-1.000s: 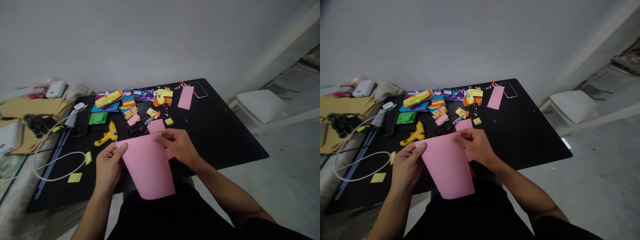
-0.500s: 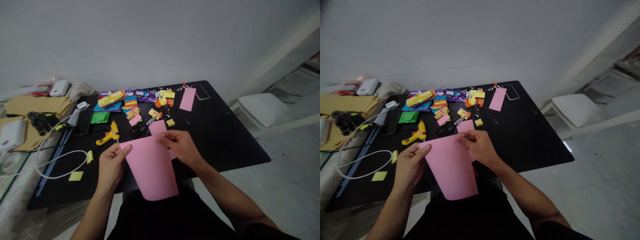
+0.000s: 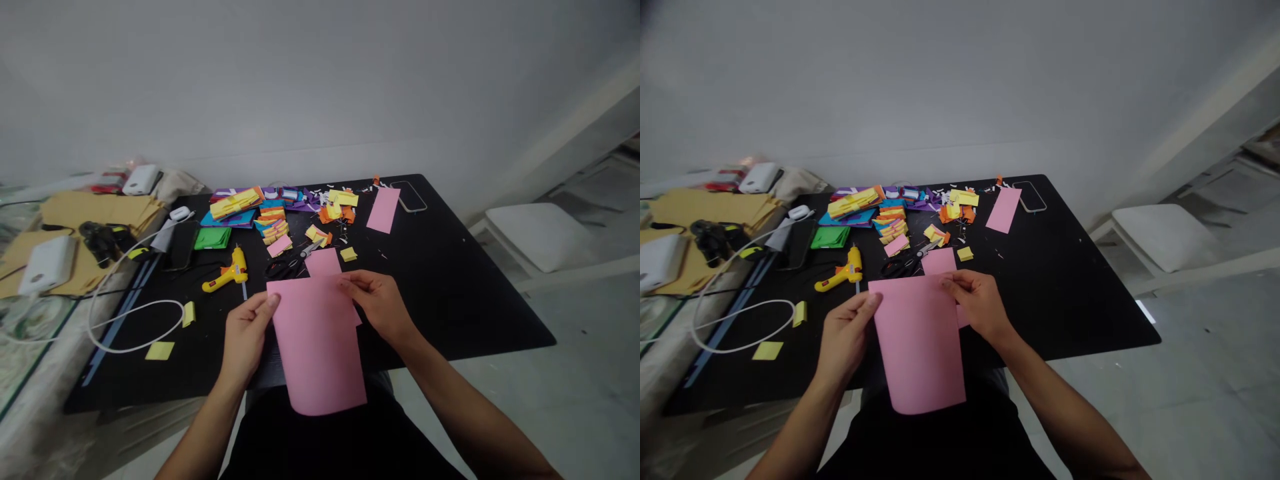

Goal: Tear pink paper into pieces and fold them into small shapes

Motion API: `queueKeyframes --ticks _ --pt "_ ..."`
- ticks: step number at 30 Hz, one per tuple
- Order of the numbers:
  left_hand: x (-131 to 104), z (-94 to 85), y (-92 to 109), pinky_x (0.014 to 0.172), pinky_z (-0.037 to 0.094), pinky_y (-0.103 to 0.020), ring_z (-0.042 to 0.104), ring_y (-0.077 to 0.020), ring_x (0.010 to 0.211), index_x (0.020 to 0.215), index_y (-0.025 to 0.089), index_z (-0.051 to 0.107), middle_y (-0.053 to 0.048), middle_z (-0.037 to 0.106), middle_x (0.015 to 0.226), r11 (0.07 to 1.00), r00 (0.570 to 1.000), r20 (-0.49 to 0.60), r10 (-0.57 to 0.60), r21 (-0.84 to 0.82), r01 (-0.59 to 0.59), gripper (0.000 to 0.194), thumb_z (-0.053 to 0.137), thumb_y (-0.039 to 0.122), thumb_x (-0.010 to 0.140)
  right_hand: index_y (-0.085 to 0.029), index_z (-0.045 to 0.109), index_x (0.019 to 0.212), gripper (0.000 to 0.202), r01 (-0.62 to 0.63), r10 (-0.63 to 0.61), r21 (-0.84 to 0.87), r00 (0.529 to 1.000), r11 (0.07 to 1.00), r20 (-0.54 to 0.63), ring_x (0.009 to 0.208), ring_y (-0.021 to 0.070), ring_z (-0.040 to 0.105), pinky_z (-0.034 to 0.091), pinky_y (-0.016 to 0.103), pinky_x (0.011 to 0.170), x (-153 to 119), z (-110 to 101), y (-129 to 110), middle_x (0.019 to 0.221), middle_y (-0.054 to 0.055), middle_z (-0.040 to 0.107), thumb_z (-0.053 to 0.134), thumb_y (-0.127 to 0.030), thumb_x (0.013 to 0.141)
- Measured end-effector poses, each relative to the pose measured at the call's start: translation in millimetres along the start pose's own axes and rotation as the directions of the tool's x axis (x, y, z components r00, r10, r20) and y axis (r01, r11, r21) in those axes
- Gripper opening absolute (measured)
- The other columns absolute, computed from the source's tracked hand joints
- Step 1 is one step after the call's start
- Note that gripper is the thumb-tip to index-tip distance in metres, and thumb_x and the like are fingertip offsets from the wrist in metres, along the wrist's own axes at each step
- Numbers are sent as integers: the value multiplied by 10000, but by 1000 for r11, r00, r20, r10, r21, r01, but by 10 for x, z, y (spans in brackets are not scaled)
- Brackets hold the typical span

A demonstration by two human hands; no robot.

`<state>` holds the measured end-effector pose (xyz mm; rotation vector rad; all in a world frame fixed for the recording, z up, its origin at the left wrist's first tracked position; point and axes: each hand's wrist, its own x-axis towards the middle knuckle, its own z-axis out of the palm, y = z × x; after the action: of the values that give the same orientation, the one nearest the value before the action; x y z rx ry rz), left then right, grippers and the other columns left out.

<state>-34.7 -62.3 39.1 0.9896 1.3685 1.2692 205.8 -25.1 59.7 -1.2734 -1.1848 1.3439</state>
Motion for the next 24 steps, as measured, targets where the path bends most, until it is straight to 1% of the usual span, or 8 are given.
queueKeyframes --ticks 3,6,10,15,17,19,21,24 --pt "-32 23 3 645 494 -259 630 -179 674 802 182 824 -35 737 715 998 999 31 -8 67 6 311 822 492 829 -217 842 902 271 -13 13 -11 1000 1000 -7 726 193 713 572 320 672 -3 -32 20 826 46 808 839 -467 796" --pt "-23 16 18 639 496 -262 635 -185 680 821 189 831 -43 760 744 994 1000 23 7 111 -9 304 819 492 828 -211 834 912 286 -21 22 -30 1000 999 5 729 191 717 585 329 691 -5 -91 38 831 46 805 824 -480 816" --pt "33 0 78 654 500 -269 648 -189 687 834 188 829 -49 774 772 992 996 92 1 129 -13 315 811 502 828 -201 820 969 305 -7 20 -94 990 996 137 797 206 753 615 367 787 33 -230 -25 895 61 818 812 -472 832" --pt "107 108 224 562 387 -244 536 -140 576 776 167 801 -11 686 650 957 961 278 0 279 -81 364 752 517 865 -211 787 1085 334 181 -112 -268 961 946 254 1003 245 768 600 416 954 85 -219 -337 1110 87 812 839 -388 807" --pt "138 203 272 598 394 -247 562 -149 636 844 165 815 -19 715 719 937 923 386 9 318 -142 355 707 498 901 -221 790 1059 267 274 -147 -337 922 901 357 979 224 756 593 373 917 89 -115 -461 1087 68 811 824 -356 832" --pt "163 302 303 625 395 -249 575 -155 679 848 166 812 -21 721 740 919 886 462 21 339 -199 347 680 477 924 -222 791 946 122 323 -135 -388 888 863 439 868 194 741 579 320 803 100 -8 -528 950 41 807 778 -322 876" --pt "173 381 318 644 397 -250 586 -160 709 865 172 810 -23 731 767 918 870 492 29 331 -219 332 664 461 938 -217 774 842 103 334 -126 -419 884 844 451 778 177 715 546 295 720 125 55 -532 835 24 785 741 -295 899" --pt "148 418 328 631 375 -249 556 -149 694 837 174 785 -11 697 746 924 870 492 25 321 -208 344 641 463 954 -212 761 797 126 318 -141 -430 908 845 395 754 176 700 521 294 707 184 11 -480 791 17 772 715 -280 894"
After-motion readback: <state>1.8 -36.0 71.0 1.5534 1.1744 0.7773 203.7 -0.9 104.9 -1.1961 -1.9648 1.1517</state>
